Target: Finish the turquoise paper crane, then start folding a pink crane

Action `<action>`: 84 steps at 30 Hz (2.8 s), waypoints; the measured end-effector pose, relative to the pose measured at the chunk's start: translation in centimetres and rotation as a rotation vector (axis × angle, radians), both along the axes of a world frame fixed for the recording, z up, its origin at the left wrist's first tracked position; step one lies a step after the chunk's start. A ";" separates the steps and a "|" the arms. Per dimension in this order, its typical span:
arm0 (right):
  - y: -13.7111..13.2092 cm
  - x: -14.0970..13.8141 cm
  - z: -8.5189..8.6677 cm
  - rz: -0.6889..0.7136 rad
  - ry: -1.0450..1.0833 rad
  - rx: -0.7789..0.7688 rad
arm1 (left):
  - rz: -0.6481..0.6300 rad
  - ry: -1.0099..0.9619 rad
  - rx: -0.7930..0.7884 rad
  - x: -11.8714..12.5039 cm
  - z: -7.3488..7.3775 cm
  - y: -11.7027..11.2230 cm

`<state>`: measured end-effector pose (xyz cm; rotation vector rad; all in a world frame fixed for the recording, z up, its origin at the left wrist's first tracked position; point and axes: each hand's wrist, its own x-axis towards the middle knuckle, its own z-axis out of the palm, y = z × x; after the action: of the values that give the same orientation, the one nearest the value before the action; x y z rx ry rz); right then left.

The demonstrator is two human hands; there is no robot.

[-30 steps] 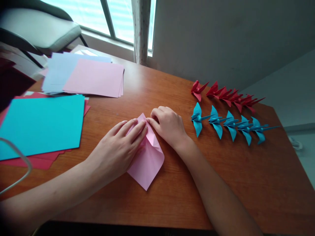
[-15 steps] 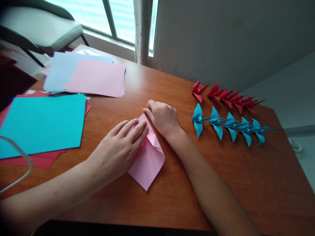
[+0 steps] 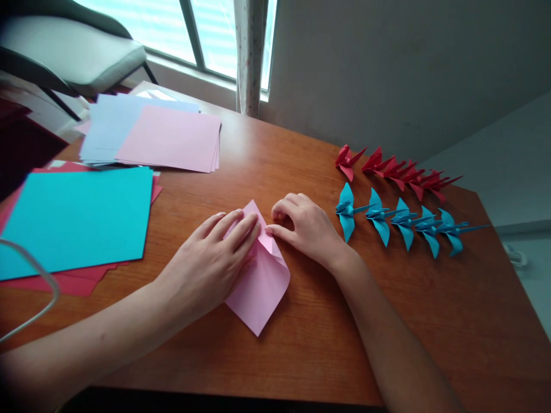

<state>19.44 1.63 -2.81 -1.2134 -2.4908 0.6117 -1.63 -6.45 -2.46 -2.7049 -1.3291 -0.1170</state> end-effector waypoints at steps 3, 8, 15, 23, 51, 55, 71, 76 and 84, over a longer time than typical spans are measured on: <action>-0.2 0.6 0.2 0.040 0.007 -0.020 | -0.006 0.003 -0.009 0.0 0.0 0.0; 0.0 0.1 0.1 -0.010 -0.001 -0.017 | -0.011 0.000 -0.017 -0.1 -0.1 -0.1; 1.9 -3.4 -0.6 -0.178 -0.080 0.109 | -0.004 0.004 -0.041 0.0 0.0 0.0; 3.1 -4.9 -0.6 -0.269 -0.105 0.133 | -0.002 -0.020 -0.054 -0.1 0.0 0.1; 0.2 -2.3 -0.9 -0.261 -0.077 0.103 | -0.014 0.008 -0.023 -0.1 0.3 0.2; 1.6 -4.1 -0.9 -0.305 -0.134 0.125 | -0.019 -0.007 -0.029 -0.2 0.4 0.3; -5.1 -1.3 3.1 -0.322 -0.139 0.241 | -0.028 -0.086 -0.062 -0.9 0.3 0.8; -6.5 -0.9 1.3 -0.288 -0.308 0.386 | -0.030 -0.081 -0.110 -0.7 0.4 0.9; -5.7 -1.1 -0.6 -0.235 -0.324 0.468 | -0.056 -0.111 -0.097 -1.0 0.2 1.3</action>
<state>18.31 -4.10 -3.43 -1.4612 -2.4760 -0.2376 -2.59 -5.15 -2.27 -2.8565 -1.3206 -0.2157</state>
